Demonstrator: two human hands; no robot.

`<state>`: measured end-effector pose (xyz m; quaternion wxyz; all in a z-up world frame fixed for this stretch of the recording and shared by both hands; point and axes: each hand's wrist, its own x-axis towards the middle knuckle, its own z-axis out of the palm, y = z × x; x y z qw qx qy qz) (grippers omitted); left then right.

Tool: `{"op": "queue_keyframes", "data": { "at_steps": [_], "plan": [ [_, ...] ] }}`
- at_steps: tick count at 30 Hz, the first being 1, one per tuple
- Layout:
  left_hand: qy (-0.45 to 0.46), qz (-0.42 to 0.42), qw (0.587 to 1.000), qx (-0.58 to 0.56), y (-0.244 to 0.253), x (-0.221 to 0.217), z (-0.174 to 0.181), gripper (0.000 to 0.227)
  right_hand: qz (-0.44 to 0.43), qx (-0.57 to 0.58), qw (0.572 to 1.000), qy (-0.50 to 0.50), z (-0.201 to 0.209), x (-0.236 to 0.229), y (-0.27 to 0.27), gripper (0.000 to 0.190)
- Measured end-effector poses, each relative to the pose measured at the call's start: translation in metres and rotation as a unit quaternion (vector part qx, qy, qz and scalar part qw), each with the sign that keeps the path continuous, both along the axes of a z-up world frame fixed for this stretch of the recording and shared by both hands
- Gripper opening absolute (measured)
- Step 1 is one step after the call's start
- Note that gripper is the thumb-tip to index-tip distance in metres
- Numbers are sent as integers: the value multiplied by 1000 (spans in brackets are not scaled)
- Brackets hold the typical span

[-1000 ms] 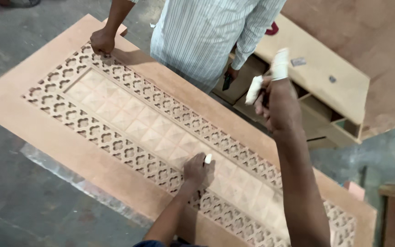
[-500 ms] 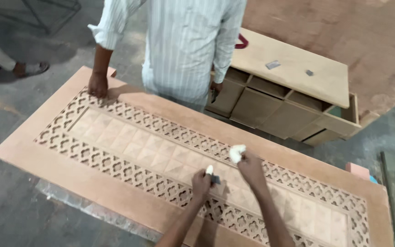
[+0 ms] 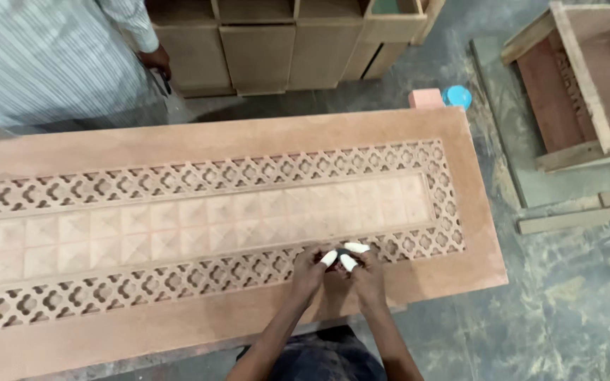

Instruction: The person sands a large, flat, carved wooden panel using a small white sanding block. They move the block back and forth across the surface, focusing on the raised decorative patterns and edges. Another person is visible in the background, also working on the panel.

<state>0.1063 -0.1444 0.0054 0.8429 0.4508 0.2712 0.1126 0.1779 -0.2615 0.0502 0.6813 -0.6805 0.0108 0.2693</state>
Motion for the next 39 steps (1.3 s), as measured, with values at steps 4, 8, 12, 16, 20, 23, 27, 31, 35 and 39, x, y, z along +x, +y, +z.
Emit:
{"op": "queue_keyframes", "data": {
  "at_steps": [4,8,12,16,20,23,27,31,35,39],
  "plan": [
    [-21,-13,1000,15,-27,23,4,12,-11,0,1000,15,2,22,-34,21],
    [11,17,999,46,-36,36,15,11,2,30,999,30,-7,42,-41,18],
    [-6,62,987,150,-34,49,15,9,27,59,994,93,-25,68,-44,18],
    [-9,89,972,216,-23,45,14,6,52,188,968,160,-41,74,-40,24],
    [-9,117,973,199,-7,51,24,2,46,106,977,177,-49,96,-11,32],
    [-72,187,939,281,1,50,34,12,94,148,968,178,-49,104,2,38],
    [16,196,946,259,8,42,42,8,144,90,965,202,-46,98,15,35],
    [-2,212,932,292,14,38,46,5,142,93,977,127,-38,89,28,42],
    [-21,241,910,336,15,41,41,11,160,62,979,115,-35,85,31,35],
    [-80,265,931,239,12,50,27,13,157,107,969,161,-40,92,28,35]
  ]
}}
